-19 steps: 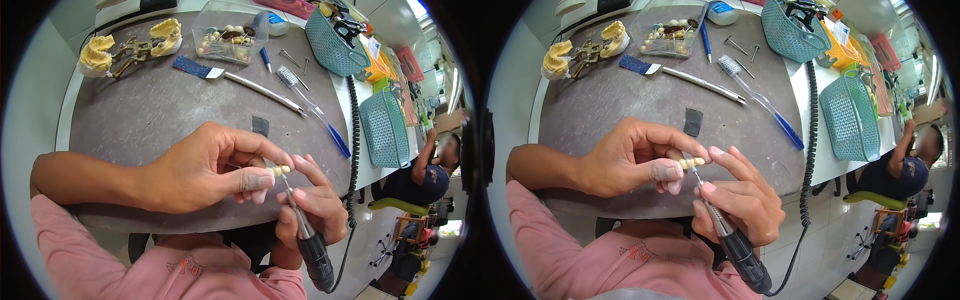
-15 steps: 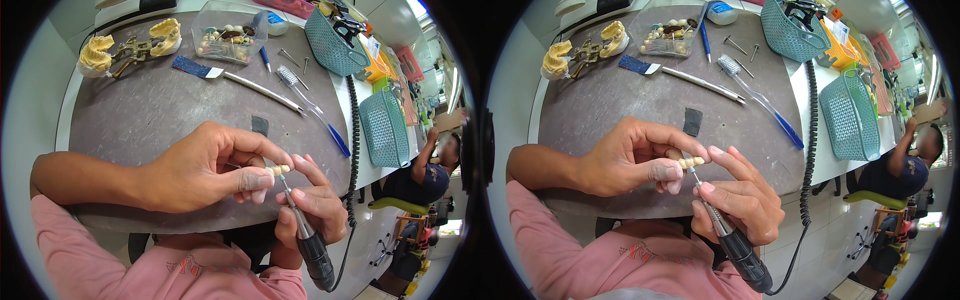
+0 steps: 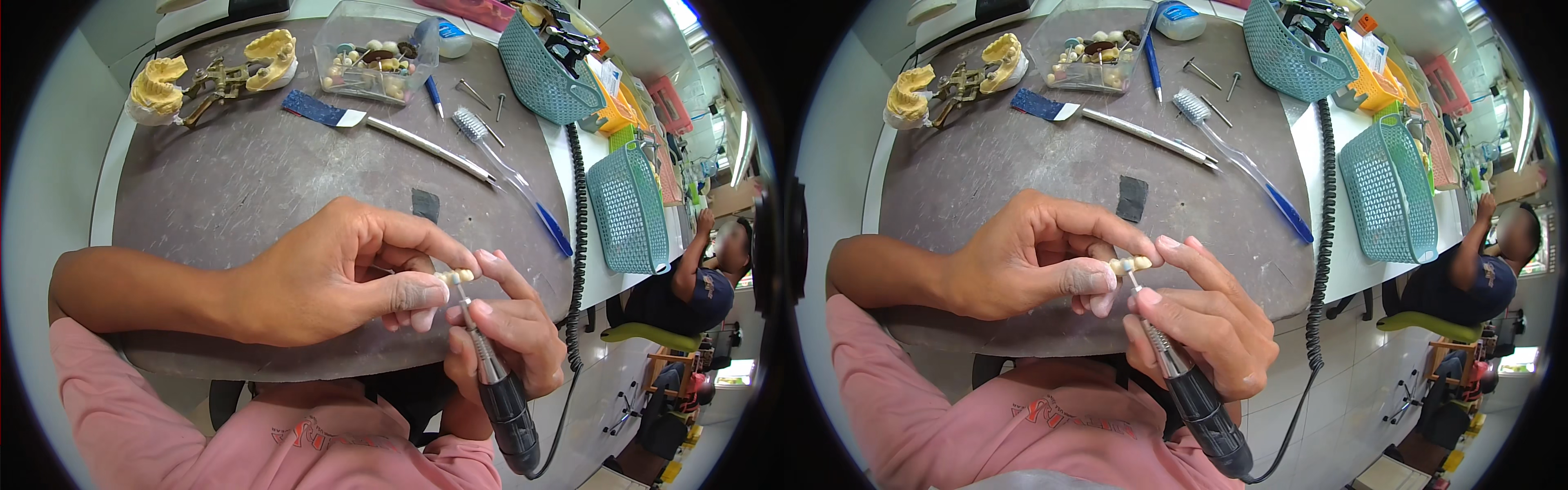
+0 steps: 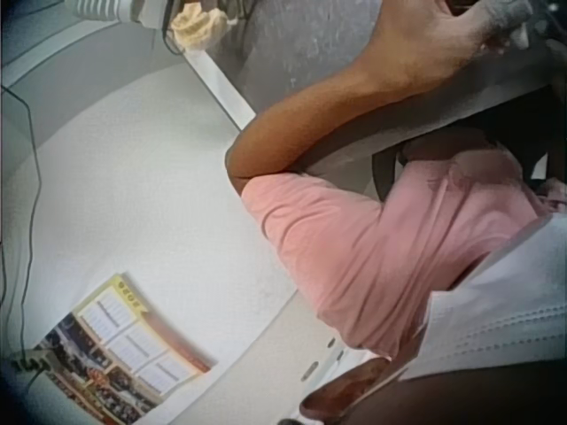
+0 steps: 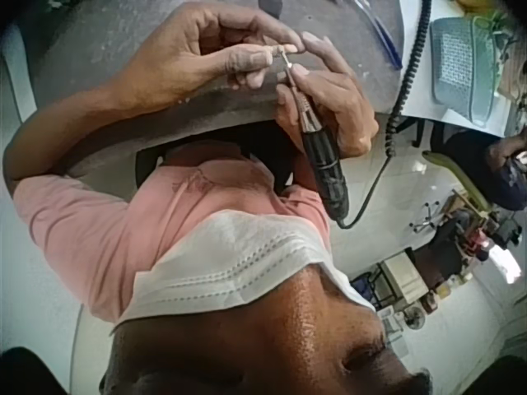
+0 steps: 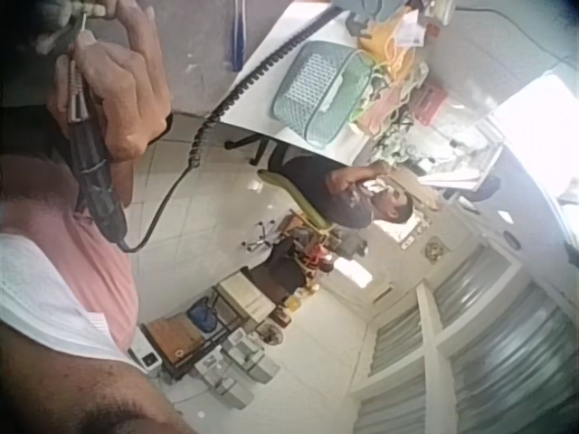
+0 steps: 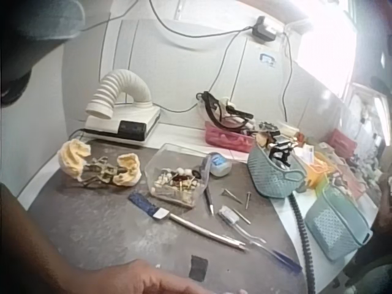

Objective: The person holds a dental prosthesis by hand and uses a rotary polishing tool to smooth the surfaces, occasionally stopping to wipe the object with a brush.

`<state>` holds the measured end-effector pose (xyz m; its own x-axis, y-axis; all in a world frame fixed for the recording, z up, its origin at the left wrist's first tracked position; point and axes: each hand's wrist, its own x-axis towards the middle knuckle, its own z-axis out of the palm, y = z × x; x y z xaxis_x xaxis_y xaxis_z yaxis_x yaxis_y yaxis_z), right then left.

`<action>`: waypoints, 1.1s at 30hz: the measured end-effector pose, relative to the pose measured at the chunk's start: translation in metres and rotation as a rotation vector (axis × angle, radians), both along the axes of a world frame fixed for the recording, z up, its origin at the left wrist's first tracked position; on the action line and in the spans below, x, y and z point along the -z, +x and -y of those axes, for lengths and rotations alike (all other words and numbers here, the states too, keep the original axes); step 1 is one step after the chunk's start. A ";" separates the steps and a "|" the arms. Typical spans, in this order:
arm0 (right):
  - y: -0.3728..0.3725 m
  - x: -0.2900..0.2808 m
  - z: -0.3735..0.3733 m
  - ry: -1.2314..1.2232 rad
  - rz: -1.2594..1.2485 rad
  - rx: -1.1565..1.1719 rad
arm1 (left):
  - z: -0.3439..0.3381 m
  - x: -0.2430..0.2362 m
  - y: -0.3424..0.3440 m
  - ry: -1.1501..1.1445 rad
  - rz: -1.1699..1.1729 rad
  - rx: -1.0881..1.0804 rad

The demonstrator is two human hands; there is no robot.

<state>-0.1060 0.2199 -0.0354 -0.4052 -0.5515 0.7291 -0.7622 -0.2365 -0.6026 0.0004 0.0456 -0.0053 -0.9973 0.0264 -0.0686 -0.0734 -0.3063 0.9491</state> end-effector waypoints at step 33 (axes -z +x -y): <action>-0.002 0.002 -0.001 -0.038 0.035 -0.001 | 0.000 0.001 0.001 0.010 0.011 0.001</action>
